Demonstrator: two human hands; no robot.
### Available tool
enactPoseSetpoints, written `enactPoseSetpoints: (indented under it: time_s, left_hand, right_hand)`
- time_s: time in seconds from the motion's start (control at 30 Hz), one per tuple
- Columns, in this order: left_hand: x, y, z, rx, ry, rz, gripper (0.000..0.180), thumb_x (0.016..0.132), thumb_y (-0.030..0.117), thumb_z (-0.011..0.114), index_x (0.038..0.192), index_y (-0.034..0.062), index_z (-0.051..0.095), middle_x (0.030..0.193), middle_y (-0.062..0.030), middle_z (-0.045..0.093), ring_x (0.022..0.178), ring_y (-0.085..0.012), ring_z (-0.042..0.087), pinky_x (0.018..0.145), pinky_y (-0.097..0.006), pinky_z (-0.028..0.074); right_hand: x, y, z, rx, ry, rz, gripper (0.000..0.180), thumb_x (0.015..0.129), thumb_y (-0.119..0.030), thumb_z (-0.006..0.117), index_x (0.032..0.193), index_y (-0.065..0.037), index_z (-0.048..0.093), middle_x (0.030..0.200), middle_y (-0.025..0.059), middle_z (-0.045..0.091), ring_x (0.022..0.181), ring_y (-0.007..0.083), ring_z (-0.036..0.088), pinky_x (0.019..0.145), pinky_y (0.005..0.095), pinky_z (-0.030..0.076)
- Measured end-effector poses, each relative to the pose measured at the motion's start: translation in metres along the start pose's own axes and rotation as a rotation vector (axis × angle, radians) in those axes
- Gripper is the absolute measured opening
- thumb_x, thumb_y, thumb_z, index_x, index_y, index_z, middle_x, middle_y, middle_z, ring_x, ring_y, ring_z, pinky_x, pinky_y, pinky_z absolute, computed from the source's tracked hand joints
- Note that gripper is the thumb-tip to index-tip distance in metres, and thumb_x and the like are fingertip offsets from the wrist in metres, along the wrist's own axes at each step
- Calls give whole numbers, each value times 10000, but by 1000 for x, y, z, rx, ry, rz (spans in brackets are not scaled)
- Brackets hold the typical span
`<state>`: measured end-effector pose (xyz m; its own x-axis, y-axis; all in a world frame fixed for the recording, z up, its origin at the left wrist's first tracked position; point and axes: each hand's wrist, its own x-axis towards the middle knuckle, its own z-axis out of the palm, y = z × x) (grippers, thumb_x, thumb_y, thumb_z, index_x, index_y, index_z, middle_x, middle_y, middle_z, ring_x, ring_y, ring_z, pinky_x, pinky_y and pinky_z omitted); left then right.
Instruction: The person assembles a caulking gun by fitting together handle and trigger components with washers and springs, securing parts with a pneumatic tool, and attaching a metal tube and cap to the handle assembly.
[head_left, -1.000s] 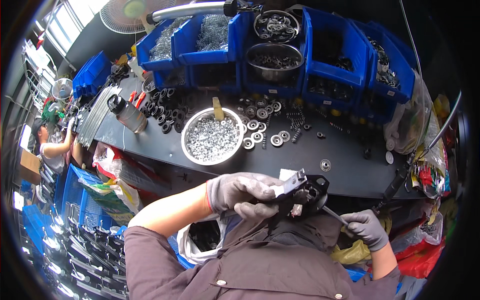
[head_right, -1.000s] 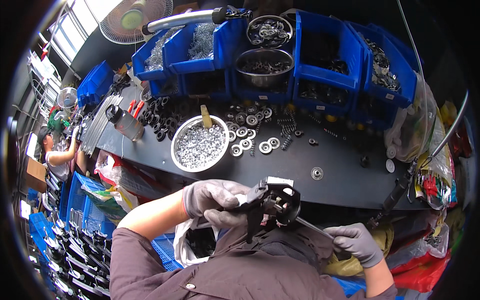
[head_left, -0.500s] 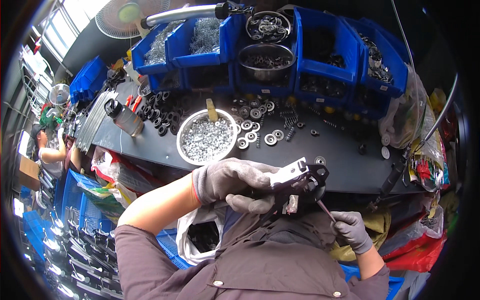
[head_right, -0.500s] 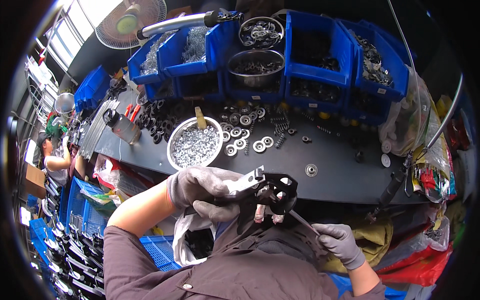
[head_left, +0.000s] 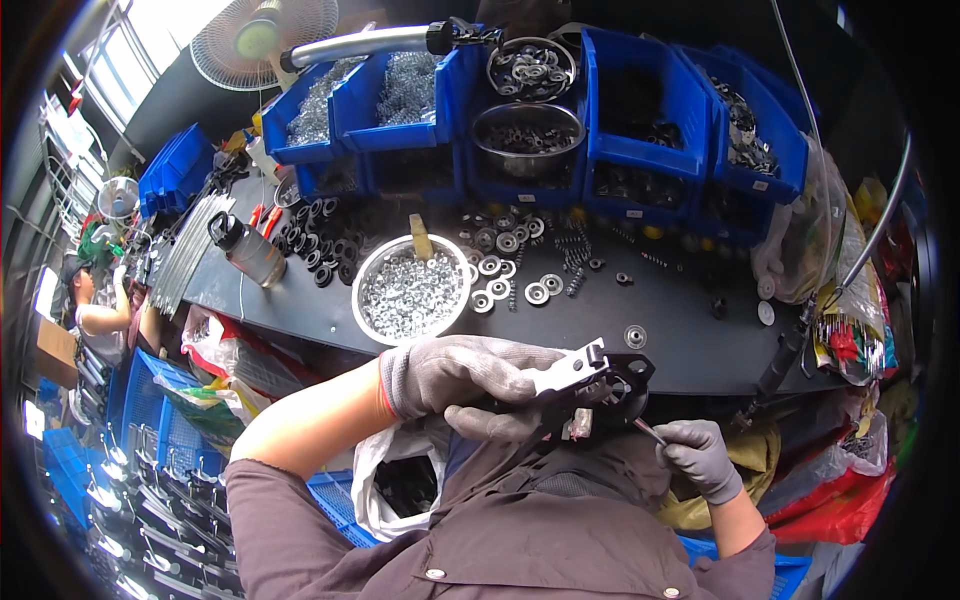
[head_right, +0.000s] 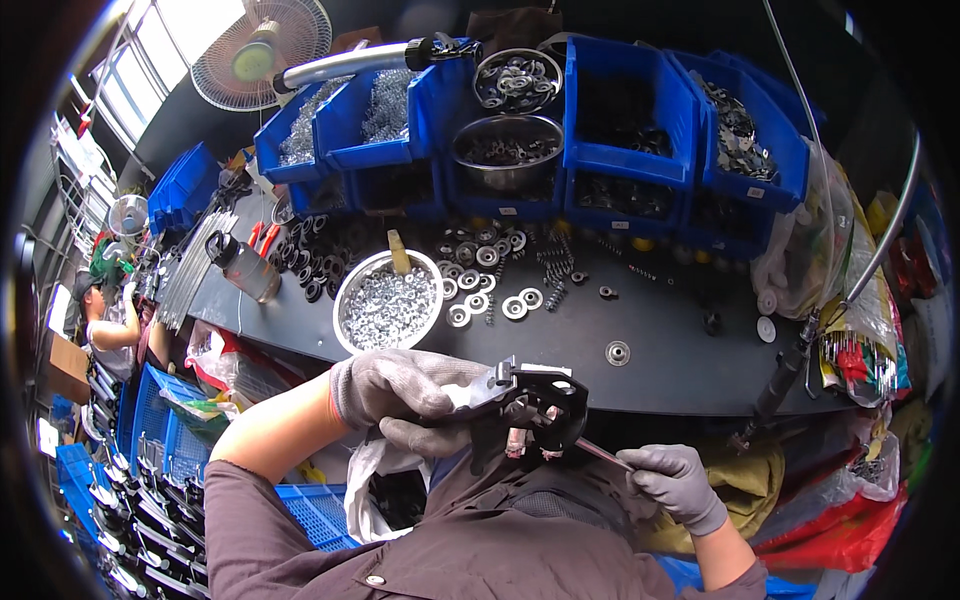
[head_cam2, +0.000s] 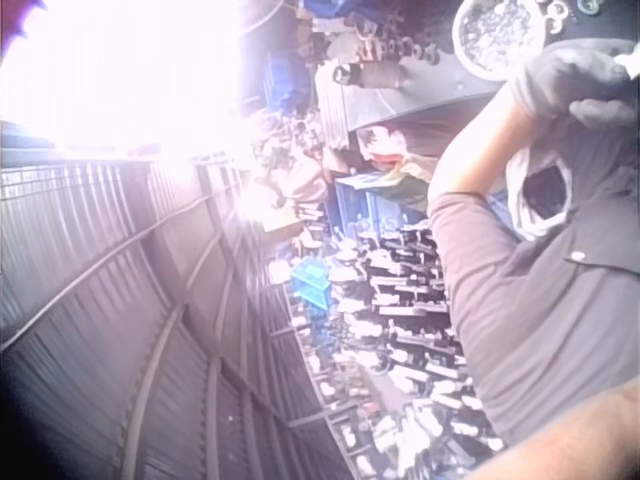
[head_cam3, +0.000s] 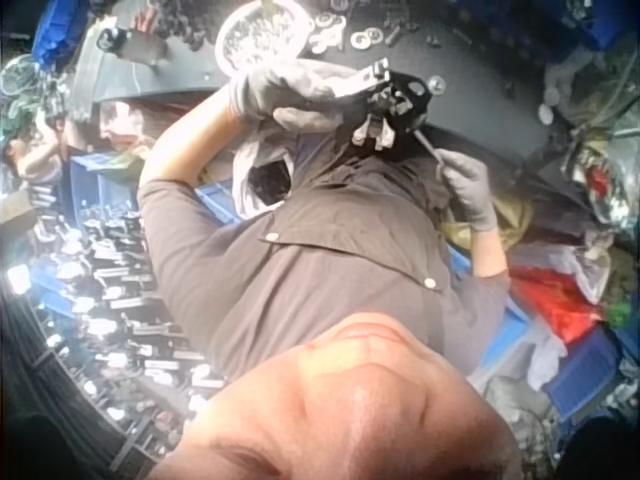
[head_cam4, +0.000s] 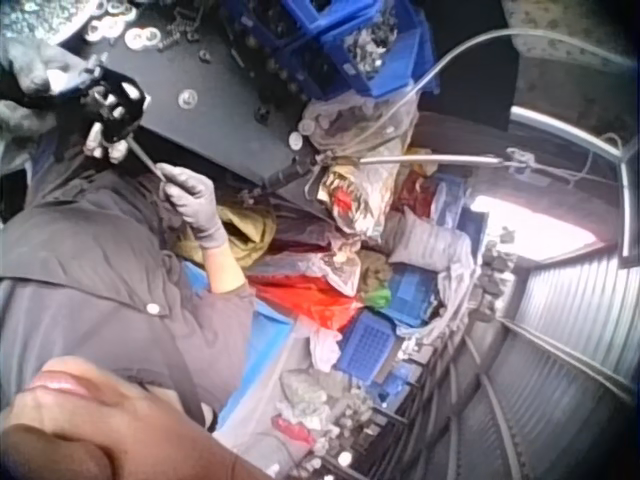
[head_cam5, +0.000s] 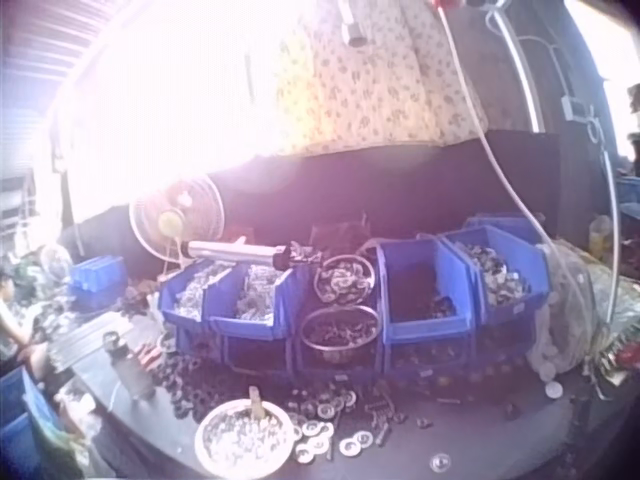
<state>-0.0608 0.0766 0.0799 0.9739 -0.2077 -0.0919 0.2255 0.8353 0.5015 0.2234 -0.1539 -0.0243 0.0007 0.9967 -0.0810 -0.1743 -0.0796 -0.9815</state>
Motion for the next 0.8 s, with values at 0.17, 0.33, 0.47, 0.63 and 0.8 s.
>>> enactPoseSetpoints:
  time_s: [0.17,0.33,0.47,0.63,0.8]
  left_hand:
    - [1,1,0,-20,0,2,539,932,233,561,1375,5,354,578,-29,465,387,-42,369,335,-184,241]
    - [-1,2,-9,-80,-3,-26,629,892,192,616,1361,-72,289,588,-68,490,381,-55,403,314,-196,256]
    - [0,6,3,-39,-3,-20,593,883,184,621,1331,-77,334,595,-62,491,392,-54,411,327,-192,253]
    - [-2,11,9,48,8,-42,580,882,188,617,1328,-72,353,608,-64,498,402,-50,410,356,-189,261]
    - [-4,40,63,196,71,-69,610,891,195,603,1366,-67,325,654,-80,533,399,-42,394,376,-191,273]
  right_hand:
    - [-1,-1,-4,182,-7,219,323,856,-48,691,1151,74,642,775,50,625,642,106,555,622,245,467]
    - [-3,-9,9,202,-20,247,393,851,-191,734,1160,36,648,695,21,576,569,98,478,511,230,361]
    - [3,2,8,-173,33,-280,286,873,-45,656,1149,34,653,770,63,628,662,117,571,601,248,462]
    - [5,1,16,-193,101,-233,266,867,-10,614,1127,9,665,782,63,635,668,112,581,615,234,474]
    - [19,-11,35,-253,92,-330,232,875,13,548,1081,2,654,755,61,623,614,104,544,549,246,447]
